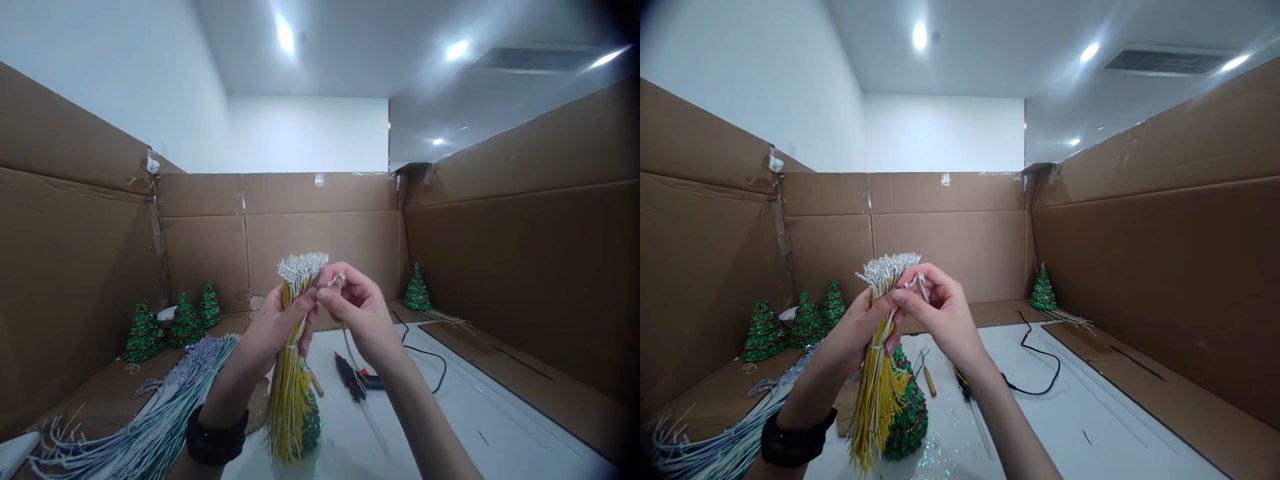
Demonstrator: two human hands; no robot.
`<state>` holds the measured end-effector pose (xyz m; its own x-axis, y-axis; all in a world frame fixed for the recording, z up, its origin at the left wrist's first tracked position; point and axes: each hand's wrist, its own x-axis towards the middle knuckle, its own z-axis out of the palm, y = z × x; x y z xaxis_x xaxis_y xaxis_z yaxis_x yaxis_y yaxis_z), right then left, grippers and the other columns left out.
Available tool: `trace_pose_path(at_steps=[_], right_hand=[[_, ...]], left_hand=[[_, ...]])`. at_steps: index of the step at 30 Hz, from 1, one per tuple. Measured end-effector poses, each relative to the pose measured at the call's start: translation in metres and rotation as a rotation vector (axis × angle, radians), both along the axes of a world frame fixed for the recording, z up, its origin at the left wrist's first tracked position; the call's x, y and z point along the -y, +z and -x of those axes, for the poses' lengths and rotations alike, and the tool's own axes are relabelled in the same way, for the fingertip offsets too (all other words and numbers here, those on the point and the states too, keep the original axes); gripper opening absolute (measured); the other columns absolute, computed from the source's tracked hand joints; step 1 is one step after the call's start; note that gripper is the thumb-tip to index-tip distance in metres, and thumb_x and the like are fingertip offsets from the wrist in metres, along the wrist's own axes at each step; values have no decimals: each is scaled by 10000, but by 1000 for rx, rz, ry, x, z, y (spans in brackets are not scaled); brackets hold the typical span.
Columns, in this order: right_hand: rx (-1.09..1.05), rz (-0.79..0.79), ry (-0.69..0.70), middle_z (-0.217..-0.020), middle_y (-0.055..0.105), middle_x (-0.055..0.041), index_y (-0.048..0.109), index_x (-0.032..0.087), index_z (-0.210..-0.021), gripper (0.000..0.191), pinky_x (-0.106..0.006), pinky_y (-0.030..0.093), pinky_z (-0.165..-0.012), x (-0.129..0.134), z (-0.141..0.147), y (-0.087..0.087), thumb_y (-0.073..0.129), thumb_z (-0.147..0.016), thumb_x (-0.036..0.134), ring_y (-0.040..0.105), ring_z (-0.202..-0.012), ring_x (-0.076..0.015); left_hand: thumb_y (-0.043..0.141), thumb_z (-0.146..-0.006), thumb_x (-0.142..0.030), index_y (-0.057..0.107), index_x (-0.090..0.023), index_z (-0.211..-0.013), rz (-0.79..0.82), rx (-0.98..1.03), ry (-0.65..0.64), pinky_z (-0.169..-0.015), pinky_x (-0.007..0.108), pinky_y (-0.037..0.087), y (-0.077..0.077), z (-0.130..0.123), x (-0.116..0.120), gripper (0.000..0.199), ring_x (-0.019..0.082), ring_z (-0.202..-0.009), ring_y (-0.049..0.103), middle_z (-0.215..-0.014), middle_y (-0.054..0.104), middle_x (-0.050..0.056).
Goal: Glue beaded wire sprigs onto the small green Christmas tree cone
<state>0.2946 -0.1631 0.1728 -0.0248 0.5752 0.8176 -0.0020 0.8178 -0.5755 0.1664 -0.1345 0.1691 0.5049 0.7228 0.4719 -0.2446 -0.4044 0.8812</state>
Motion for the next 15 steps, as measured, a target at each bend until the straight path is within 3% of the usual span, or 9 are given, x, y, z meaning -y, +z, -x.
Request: trace_pose_path(at_steps=[4, 8, 11, 15], right_hand=[[29, 78, 108, -556, 535, 68, 559, 229, -858, 186, -210, 376, -418, -1, 5, -1, 558, -820, 411, 478, -394, -67], [-24, 84, 113, -530, 508, 75, 571, 223, -874, 199, -214, 366, -410, -4, 11, -6, 514, -855, 412, 494, -369, -72], [-149, 12, 3, -530, 473, 64, 581, 208, -789, 239, -201, 289, -382, -5, 12, -6, 516, -860, 427, 405, -376, -50], [-483, -137, -225, -612, 465, 45, 554, 231, -784, 216, -212, 239, -391, 9, -6, 1, 541, -844, 438, 313, -422, -53]], left_hand=[[545, -793, -527, 420, -193, -702, -12, 16, 34, -355, 172, 338, -2, -2, 1, 368, 38, -322, 389, -448, 421, -85], [513, -808, -534, 415, -199, -737, -35, 18, 55, -373, 181, 351, -3, -3, -3, 357, 52, -335, 414, -453, 443, -85], [508, -814, -522, 431, -191, -742, -100, -101, 20, -395, 188, 352, -5, 0, -9, 348, 57, -352, 431, -453, 458, -77], [581, -783, -451, 446, -183, -767, -83, -280, -9, -402, 195, 348, -4, 7, -15, 300, 61, -363, 444, -483, 486, -70]])
